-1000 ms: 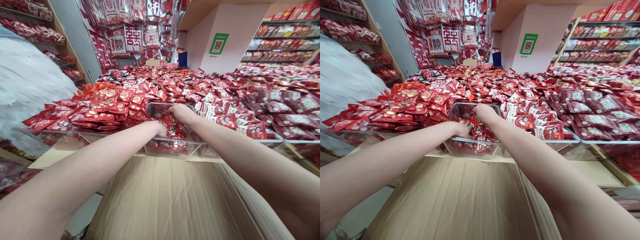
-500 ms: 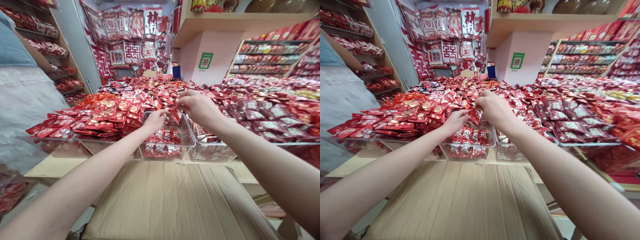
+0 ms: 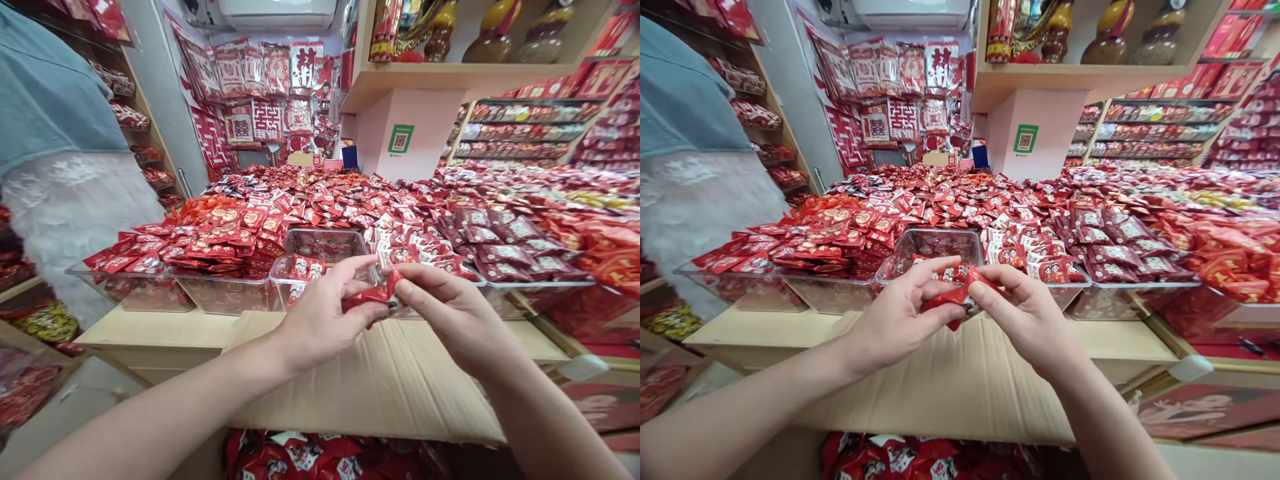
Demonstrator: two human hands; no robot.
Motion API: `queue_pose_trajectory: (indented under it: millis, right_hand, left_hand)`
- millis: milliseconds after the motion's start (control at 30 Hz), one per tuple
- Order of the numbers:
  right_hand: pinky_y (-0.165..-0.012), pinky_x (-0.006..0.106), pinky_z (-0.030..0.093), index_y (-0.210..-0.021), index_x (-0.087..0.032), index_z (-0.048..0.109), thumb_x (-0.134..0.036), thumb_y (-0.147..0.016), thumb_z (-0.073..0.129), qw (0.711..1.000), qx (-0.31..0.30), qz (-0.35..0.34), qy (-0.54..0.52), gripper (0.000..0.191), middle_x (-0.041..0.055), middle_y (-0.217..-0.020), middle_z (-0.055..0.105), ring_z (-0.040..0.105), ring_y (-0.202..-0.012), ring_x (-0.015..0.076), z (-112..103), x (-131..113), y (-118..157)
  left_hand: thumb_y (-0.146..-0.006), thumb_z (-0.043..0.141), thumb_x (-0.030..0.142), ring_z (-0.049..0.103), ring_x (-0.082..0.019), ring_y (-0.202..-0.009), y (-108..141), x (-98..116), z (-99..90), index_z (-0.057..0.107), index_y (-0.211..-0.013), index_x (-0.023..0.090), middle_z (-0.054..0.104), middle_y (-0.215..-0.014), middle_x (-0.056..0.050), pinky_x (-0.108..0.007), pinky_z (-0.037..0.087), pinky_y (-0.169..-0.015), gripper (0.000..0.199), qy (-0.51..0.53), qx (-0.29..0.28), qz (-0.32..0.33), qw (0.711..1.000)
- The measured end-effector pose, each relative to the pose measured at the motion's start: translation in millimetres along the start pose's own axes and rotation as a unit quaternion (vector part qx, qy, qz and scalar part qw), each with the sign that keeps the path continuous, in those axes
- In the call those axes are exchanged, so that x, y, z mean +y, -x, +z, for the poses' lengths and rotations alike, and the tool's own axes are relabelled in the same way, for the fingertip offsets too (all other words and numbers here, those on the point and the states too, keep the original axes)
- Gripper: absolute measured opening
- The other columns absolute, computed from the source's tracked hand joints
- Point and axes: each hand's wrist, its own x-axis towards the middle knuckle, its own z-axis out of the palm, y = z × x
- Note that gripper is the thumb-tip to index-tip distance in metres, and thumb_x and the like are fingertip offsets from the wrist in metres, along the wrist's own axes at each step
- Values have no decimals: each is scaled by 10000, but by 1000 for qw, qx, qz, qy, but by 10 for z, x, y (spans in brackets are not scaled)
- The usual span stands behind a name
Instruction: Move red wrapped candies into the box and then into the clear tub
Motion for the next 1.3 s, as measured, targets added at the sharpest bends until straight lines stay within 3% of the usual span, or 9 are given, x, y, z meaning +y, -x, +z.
queue_pose_trajectory:
  millis: [133,333,533,633,800,933,1033,1200,1300]
  right_hand:
    - [-568,214,459,-762,-214,630,-302,-730,634,998,22,-13,-64,94,-7,-709,608,545,-633,101,2,50,94]
    - [-579,211,469,-805,-234,608,-243,-773,591,996,39,-53,-66,38,1,-752,587,541,-674,106,112,70,262]
    - [-620,241,469,-846,-272,607,-208,-793,561,986,118,-114,-40,95,18,-818,565,536,-760,137,232,46,466]
    - [-653,260,475,-853,-290,606,-227,-793,560,977,175,-91,-83,98,25,-838,554,538,-792,148,296,69,597]
    - [-605,273,471,-828,-295,600,-263,-791,547,989,128,-64,-26,72,26,-779,566,551,-727,165,199,39,696]
    - [-504,267,456,-785,-294,589,-211,-775,535,985,-16,-140,103,100,19,-668,567,539,-609,166,119,-48,626]
    - [-433,253,455,-832,-299,578,-173,-749,551,973,-86,-189,100,153,7,-610,563,538,-538,158,182,-47,607]
    - [-512,254,530,-1016,-313,505,-278,-721,632,989,70,-105,71,323,31,-816,614,611,-669,175,340,-79,504]
    - [-565,275,551,-909,-282,465,-303,-671,677,995,69,-68,30,319,5,-792,603,617,-660,164,359,-205,120]
  left_hand:
    - [-685,671,230,608,-158,-762,195,16,2,493,-1126,189,657,-852,-35,-293,485,-702,477,-28,69,-23,997]
    - [-705,659,251,567,-108,-601,387,43,-9,652,-739,143,643,-688,-19,-232,463,-572,114,50,93,-65,992]
    - [-678,681,136,543,-101,-608,509,1,63,664,-688,197,624,-647,18,-238,429,-591,64,-85,176,111,974]
    - [-700,655,103,535,-93,-609,587,-42,138,644,-695,223,605,-641,39,-231,425,-587,120,-66,183,138,971]
    - [-731,636,201,531,-97,-627,709,5,160,621,-731,215,584,-664,27,-217,426,-590,21,-40,114,69,990]
    - [-651,701,335,548,-147,-797,746,120,97,575,-1065,222,607,-906,-27,-236,438,-716,448,-99,-21,-33,994]
    - [-733,625,308,534,-136,-677,758,143,71,662,-854,166,590,-690,-20,-227,426,-630,190,-98,-90,-38,990]
    - [-788,558,279,556,-126,-624,599,155,-11,670,-817,165,628,-725,-36,-225,454,-562,162,50,27,-72,996]
    - [-760,588,255,538,-104,-526,198,179,-121,621,-793,149,602,-667,-12,-219,458,-481,116,133,101,-54,984]
